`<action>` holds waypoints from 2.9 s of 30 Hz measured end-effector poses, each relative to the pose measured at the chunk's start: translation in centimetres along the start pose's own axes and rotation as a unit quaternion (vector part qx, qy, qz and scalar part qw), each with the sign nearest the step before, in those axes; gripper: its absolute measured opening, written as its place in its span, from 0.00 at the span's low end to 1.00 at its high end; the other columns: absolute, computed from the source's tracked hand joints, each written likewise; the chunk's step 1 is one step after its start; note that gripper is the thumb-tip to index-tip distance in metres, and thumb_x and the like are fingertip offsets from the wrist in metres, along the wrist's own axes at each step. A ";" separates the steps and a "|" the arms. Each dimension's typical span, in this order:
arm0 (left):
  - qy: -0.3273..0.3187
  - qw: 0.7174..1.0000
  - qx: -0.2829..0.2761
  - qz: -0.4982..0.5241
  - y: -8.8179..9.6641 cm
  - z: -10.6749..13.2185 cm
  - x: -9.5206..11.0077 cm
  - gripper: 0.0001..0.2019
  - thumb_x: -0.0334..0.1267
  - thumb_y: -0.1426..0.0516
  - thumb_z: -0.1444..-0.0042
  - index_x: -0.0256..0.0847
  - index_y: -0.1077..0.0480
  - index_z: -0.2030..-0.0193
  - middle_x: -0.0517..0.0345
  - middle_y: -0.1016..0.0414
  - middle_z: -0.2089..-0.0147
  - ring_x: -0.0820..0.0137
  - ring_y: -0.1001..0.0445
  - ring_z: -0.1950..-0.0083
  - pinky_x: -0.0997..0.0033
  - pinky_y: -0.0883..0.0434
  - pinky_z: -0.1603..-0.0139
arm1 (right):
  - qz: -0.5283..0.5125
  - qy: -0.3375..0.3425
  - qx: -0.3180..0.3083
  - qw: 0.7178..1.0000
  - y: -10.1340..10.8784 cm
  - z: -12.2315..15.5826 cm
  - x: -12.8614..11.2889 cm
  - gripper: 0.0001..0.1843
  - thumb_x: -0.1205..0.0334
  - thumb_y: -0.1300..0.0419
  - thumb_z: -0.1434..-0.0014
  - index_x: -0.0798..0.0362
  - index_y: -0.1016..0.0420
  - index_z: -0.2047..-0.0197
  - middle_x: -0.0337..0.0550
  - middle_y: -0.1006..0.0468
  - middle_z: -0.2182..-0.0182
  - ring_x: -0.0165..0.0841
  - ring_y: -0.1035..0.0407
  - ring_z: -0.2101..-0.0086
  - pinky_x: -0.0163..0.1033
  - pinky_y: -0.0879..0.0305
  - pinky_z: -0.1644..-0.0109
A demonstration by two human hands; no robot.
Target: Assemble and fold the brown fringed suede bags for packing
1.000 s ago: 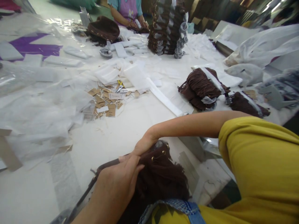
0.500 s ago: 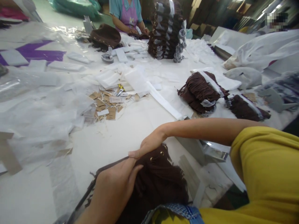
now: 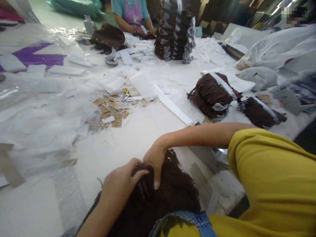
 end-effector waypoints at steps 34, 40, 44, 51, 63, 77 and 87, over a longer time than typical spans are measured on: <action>-0.240 0.944 0.192 -0.119 -5.9 18.9 6.8 0.30 0.43 0.48 0.34 0.44 0.50 0.28 0.50 0.48 0.27 0.58 0.51 0.26 0.48 0.50 0.28 | 0.420 0.034 0.566 0.709 -18.3 6.9 -5.1 0.36 0.52 0.42 0.35 0.52 0.49 0.29 0.49 0.47 0.31 0.43 0.58 0.32 0.59 0.60 0.29; -0.187 0.946 0.233 -0.123 -8.6 19.3 5.7 0.27 0.36 0.48 0.34 0.46 0.46 0.29 0.51 0.46 0.28 0.54 0.51 0.27 0.41 0.51 0.29 | 0.420 0.020 0.632 0.651 -20.5 9.3 -2.7 0.24 0.66 0.45 0.34 0.50 0.35 0.35 0.47 0.36 0.36 0.44 0.50 0.34 0.61 0.54 0.31; -0.186 0.951 0.240 -0.051 -7.9 19.4 7.1 0.25 0.37 0.48 0.35 0.42 0.42 0.31 0.48 0.44 0.29 0.53 0.51 0.27 0.39 0.56 0.28 | 0.411 0.066 0.677 0.607 -21.1 10.2 -6.4 0.16 0.66 0.43 0.35 0.49 0.25 0.45 0.46 0.28 0.42 0.44 0.42 0.37 0.60 0.52 0.31; -0.162 0.956 0.217 0.109 -6.4 20.7 6.9 0.17 0.38 0.47 0.35 0.46 0.29 0.41 0.52 0.29 0.38 0.57 0.34 0.35 0.51 0.39 0.32 | 0.434 0.127 0.590 0.669 -20.6 5.1 -4.9 0.21 0.62 0.44 0.33 0.53 0.31 0.38 0.48 0.28 0.42 0.39 0.41 0.37 0.53 0.41 0.34; 0.119 0.692 0.083 0.707 -3.8 8.6 3.9 0.24 0.53 0.45 0.37 0.27 0.30 0.56 0.36 0.20 0.63 0.62 0.19 0.68 0.72 0.23 0.74 | 0.408 0.144 0.619 0.656 -20.7 5.5 -4.6 0.19 0.61 0.44 0.33 0.52 0.29 0.41 0.47 0.26 0.43 0.39 0.39 0.38 0.54 0.42 0.34; 0.071 0.568 0.140 0.808 -6.8 8.0 5.4 0.04 0.30 0.41 0.39 0.33 0.27 0.58 0.44 0.21 0.52 0.64 0.20 0.53 0.64 0.22 0.52 | 0.306 0.174 0.586 0.730 -19.4 7.2 -5.9 0.15 0.56 0.43 0.34 0.49 0.22 0.48 0.43 0.21 0.49 0.39 0.31 0.44 0.48 0.39 0.36; 0.057 0.577 0.136 0.804 -7.1 8.2 5.1 0.09 0.35 0.39 0.40 0.33 0.25 0.54 0.42 0.22 0.49 0.61 0.22 0.49 0.64 0.23 0.48 | 0.196 -0.017 0.710 0.676 0.4 18.0 -5.7 0.12 0.61 0.41 0.36 0.50 0.20 0.52 0.41 0.18 0.55 0.32 0.24 0.62 0.34 0.30 0.54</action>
Point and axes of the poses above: each hand's wrist, its own z-axis away from the middle knuckle, its own y-axis out of the back of the hand, x = y × z, the point moved 9 cm from there along -z, towards the middle knuckle
